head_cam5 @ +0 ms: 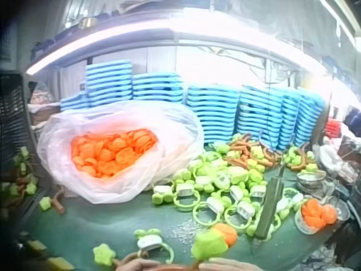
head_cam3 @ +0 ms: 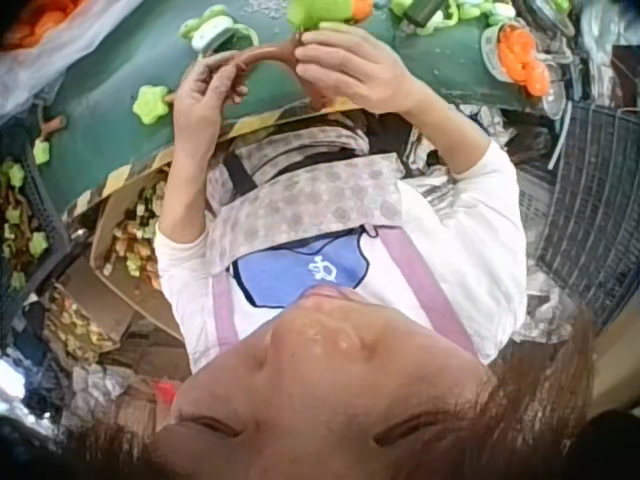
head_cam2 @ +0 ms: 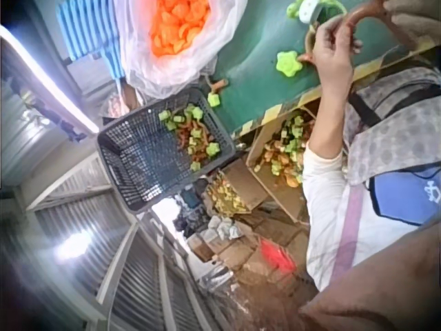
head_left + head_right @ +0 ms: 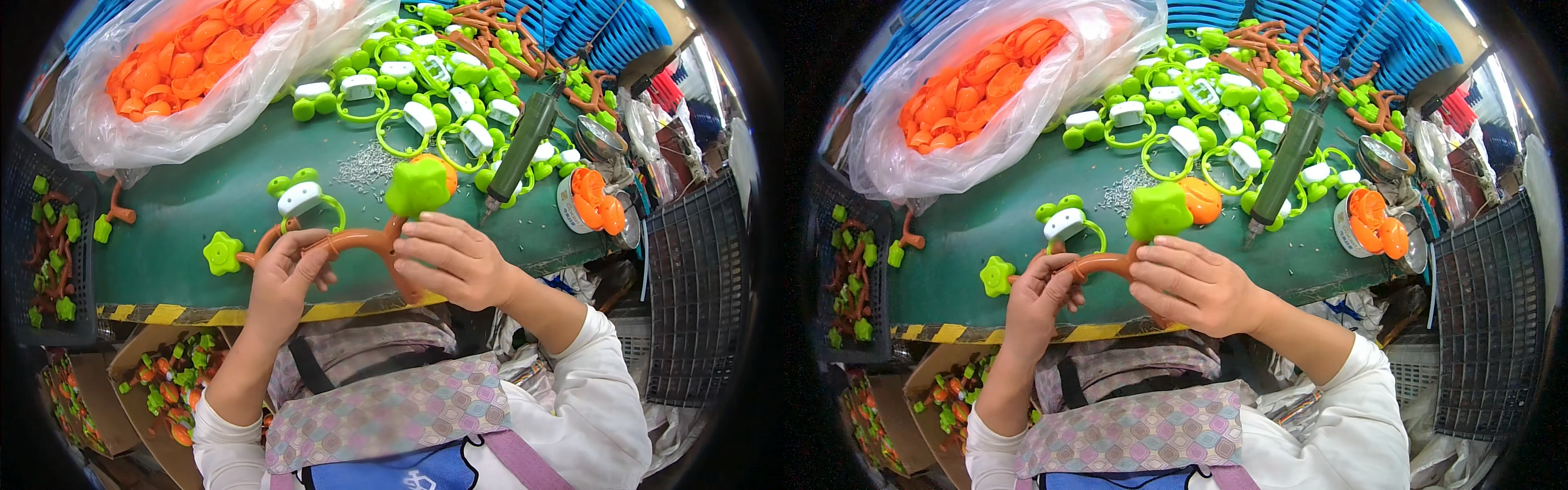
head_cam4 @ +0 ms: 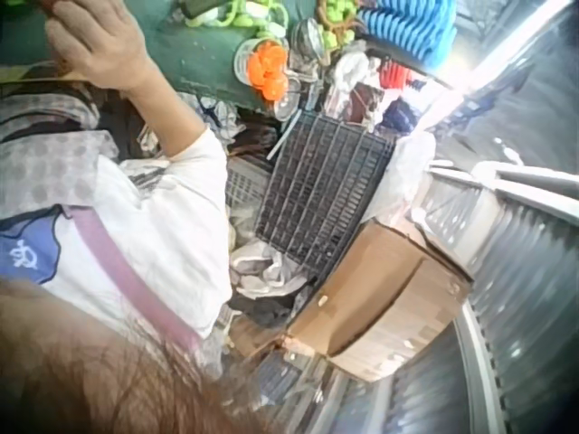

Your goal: The person assembles small plastic toys by inserting orange and green parts into a white base, then uses a power drill to fasten screws. The person repeats this process for multiple toy units on a green workbench.

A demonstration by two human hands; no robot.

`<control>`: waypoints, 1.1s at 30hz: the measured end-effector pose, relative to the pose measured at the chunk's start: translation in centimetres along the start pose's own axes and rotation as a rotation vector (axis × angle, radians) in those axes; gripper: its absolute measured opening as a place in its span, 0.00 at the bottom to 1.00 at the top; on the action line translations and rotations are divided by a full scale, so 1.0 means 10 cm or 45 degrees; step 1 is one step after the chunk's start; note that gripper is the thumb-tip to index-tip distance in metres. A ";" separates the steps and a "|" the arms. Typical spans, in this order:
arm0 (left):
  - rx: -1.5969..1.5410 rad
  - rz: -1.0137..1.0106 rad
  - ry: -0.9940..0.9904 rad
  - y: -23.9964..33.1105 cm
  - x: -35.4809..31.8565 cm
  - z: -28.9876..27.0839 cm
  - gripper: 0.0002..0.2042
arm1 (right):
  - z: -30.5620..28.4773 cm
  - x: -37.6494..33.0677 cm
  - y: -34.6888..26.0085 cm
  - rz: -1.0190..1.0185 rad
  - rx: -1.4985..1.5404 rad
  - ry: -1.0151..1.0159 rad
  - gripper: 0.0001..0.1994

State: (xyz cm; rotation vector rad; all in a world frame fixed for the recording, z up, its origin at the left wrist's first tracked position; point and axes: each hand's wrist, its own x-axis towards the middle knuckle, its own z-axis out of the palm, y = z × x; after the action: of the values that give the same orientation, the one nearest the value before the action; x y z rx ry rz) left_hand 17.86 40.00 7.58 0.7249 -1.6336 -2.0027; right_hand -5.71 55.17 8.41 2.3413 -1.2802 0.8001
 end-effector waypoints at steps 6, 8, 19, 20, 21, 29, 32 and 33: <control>0.076 0.119 0.020 -0.07 -0.16 0.08 0.16 | 0.22 0.45 -0.22 0.336 -0.229 -0.328 0.21; 0.175 0.195 0.075 -0.11 -0.19 0.10 0.14 | 0.31 0.48 -0.22 0.280 -0.249 -0.265 0.16; 0.392 0.387 0.094 -0.26 -0.17 0.15 0.12 | 0.29 0.50 -0.12 0.382 0.068 -0.412 0.10; 0.405 0.384 0.092 -0.25 -0.18 0.16 0.12 | 0.25 0.54 -0.11 0.425 0.131 -0.539 0.11; 0.504 0.469 0.052 -0.21 -0.17 0.17 0.13 | 0.16 0.58 -0.10 0.476 0.184 -0.666 0.12; 0.492 0.275 -0.108 0.00 -0.05 0.15 0.14 | 0.06 0.70 0.43 0.701 1.138 -1.126 0.14; 0.247 0.169 -0.190 0.11 0.08 0.15 0.13 | 0.08 0.60 0.45 1.286 1.878 -1.070 0.14; 0.232 0.160 -0.254 0.16 0.12 0.13 0.14 | 0.13 0.53 0.53 1.170 1.938 -1.099 0.15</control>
State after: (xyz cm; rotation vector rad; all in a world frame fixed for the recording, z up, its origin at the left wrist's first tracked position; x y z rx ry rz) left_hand 16.08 39.87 9.19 0.4827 -1.9458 -1.9054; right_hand -7.51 48.19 10.95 3.3225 -3.0301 1.4299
